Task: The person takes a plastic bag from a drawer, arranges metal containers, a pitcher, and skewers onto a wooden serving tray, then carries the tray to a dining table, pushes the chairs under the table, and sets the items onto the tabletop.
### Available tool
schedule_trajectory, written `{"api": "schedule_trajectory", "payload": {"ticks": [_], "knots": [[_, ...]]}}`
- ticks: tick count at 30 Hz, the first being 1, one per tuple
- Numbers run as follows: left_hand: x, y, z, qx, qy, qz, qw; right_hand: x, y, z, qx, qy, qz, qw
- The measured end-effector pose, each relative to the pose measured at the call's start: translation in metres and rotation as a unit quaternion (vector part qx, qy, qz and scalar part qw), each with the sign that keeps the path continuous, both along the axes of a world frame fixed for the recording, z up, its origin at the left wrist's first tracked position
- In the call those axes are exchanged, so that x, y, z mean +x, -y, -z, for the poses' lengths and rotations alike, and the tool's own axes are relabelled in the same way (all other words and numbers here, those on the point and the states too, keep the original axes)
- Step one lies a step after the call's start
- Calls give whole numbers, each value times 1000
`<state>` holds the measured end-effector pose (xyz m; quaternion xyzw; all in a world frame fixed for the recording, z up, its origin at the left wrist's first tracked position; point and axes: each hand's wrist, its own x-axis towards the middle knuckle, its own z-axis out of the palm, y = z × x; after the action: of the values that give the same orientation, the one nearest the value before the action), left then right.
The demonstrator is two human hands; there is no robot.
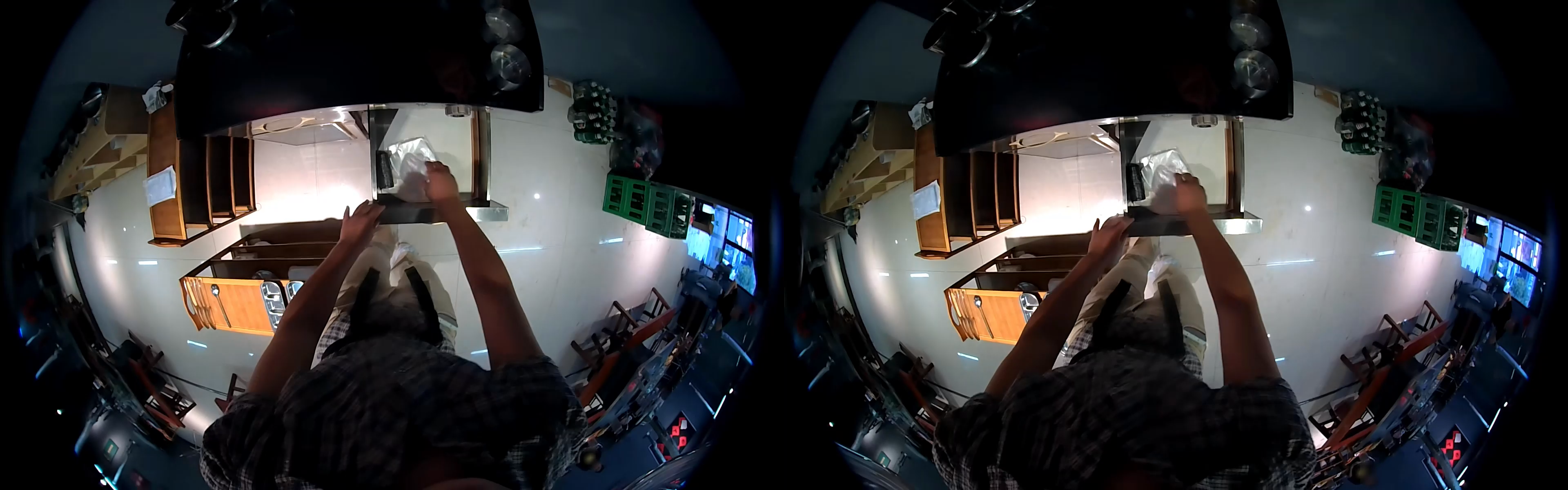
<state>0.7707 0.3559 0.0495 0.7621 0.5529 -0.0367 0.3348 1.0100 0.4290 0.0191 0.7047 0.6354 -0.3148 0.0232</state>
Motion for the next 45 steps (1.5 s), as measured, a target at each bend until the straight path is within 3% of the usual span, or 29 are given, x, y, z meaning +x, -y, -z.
{"api": "schedule_trajectory", "payload": {"ticks": [2, 5, 6, 9, 11, 14, 18, 20, 22, 23, 24, 25, 27, 28, 31, 33, 34, 36, 39, 41, 45], "knots": [[-1, 5, 5, 42, 16, 7, 999, -16, -9, 16, 134, 50, -106, 984], [0, 7, 10, 37, 6, 10, 999, -31, -11, 43, 86, 130, -141, 978], [0, 6, 9, 36, 5, 9, 999, -33, -9, 52, 125, 145, -116, 975], [-1, 6, 6, 29, -2, 25, 999, -32, -12, 75, 152, 130, -99, 975], [0, 4, 7, 36, -14, 35, 999, -28, -13, 61, 129, 115, -97, 980], [1, 0, 8, -3, -40, 46, 998, -18, -18, 64, 138, 61, -104, 983], [16, -23, -17, -23, -70, 57, 996, -6, -15, 69, 213, -72, -8, 974], [26, -37, -14, 38, 38, 7, 998, 2, -20, 73, 212, -121, 15, 970], [37, -48, -1, 82, 77, 28, 993, 6, -20, 73, 209, -166, 41, 963], [44, -53, 6, 128, 115, 46, 984, 9, -18, 72, 232, -204, 121, 943], [51, -57, 14, 176, 85, 80, 977, 11, -16, 69, 253, -240, 199, 916], [57, -61, 20, 173, 87, 84, 977, 19, -14, 66, 252, -237, 203, 916], [68, -72, 31, 172, 6, 177, 969, 45, -15, 60, 222, -166, 291, 916], [77, -79, 34, 152, -55, 205, 965, 54, -12, 63, 208, -202, 310, 905], [88, -89, 39, 86, -37, 190, 977, 73, -4, 78, 134, -306, 341, 879], [93, -89, 39, 116, -10, 161, 980, 75, -1, 85, 105, -526, 373, 757], [95, -89, 30, 169, 5, 148, 974, 68, 0, 68, 82, -561, 350, 746], [99, -92, 19, 242, 27, 133, 961, 56, 0, 60, 61, -560, 332, 756], [105, -95, 40, 222, 26, 127, 966, 43, 4, 54, 30, -558, 300, 773], [104, -94, 55, 198, 6, 144, 970, 40, 7, 64, -21, -562, 321, 762], [99, -91, 64, 64, -104, 200, 972, 33, 6, 61, 53, -523, 309, 792]]}}
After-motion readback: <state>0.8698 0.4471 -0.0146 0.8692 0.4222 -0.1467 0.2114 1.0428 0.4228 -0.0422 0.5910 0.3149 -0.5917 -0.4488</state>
